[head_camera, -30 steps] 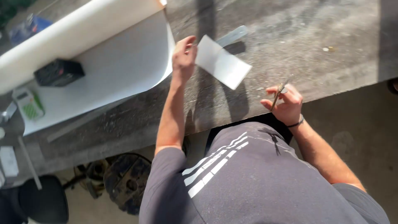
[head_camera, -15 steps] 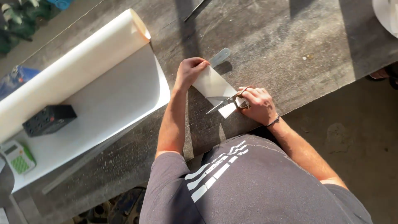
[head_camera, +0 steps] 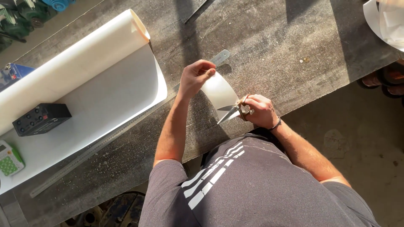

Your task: The person uses scissors to cut a large sheet of white paper into smaller rectangular pieces. They repeatedly pick up the paper, cut along marked lines, and place the cut pieces onto a pile on the table.

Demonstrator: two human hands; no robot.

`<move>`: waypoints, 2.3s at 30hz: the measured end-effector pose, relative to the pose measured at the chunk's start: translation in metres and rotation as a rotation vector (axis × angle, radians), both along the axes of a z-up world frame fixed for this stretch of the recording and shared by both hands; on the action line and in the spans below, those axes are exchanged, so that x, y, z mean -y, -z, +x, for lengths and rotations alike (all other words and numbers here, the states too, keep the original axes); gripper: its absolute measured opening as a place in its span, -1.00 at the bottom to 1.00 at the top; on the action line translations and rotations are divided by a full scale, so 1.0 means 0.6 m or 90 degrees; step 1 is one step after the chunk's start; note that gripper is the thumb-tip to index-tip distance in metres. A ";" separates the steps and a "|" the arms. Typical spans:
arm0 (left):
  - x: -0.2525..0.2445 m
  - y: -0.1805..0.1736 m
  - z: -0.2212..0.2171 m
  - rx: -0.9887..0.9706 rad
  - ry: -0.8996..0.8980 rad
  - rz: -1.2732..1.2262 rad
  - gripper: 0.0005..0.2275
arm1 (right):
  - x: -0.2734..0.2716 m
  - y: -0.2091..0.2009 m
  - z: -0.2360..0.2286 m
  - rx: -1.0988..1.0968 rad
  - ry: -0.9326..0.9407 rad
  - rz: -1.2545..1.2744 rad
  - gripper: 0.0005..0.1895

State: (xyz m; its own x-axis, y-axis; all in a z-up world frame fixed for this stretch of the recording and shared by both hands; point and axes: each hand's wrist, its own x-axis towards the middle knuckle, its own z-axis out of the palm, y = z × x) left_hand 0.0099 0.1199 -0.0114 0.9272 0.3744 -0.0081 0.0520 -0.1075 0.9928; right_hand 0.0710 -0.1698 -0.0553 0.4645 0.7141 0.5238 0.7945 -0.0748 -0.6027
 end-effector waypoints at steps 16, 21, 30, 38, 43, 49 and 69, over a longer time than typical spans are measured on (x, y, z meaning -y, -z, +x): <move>0.237 0.059 -0.038 -0.135 0.321 -0.337 -0.55 | 0.171 0.016 -0.004 0.147 0.351 0.242 -0.48; 0.299 0.072 -0.020 -0.083 0.299 -0.531 -0.62 | 0.152 -0.034 0.001 0.219 0.330 0.243 -0.54; 0.260 0.038 0.022 0.017 0.133 -0.405 -0.81 | 0.131 -0.081 -0.011 -0.137 0.255 0.164 -0.45; 0.223 -0.001 0.033 0.064 0.076 -0.300 -0.73 | 0.150 -0.120 -0.033 -0.599 0.084 -0.206 -0.50; 0.228 0.001 0.037 0.097 0.084 -0.269 -0.74 | 0.140 -0.099 -0.042 -0.678 0.058 -0.118 -0.36; 0.241 -0.009 0.037 0.076 0.120 -0.152 -0.73 | 0.122 -0.124 -0.042 -0.563 0.049 -0.199 -0.49; 0.223 -0.028 0.042 -0.017 0.231 -0.132 -0.74 | 0.119 -0.133 -0.044 -0.564 0.065 -0.239 -0.54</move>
State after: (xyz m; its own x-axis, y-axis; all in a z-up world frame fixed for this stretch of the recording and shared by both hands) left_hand 0.0350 -0.0137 0.0055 0.9972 0.0108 -0.0740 0.0729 0.0789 0.9942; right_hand 0.0444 -0.2414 0.0244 0.6504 0.6978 -0.3002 0.0424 -0.4280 -0.9028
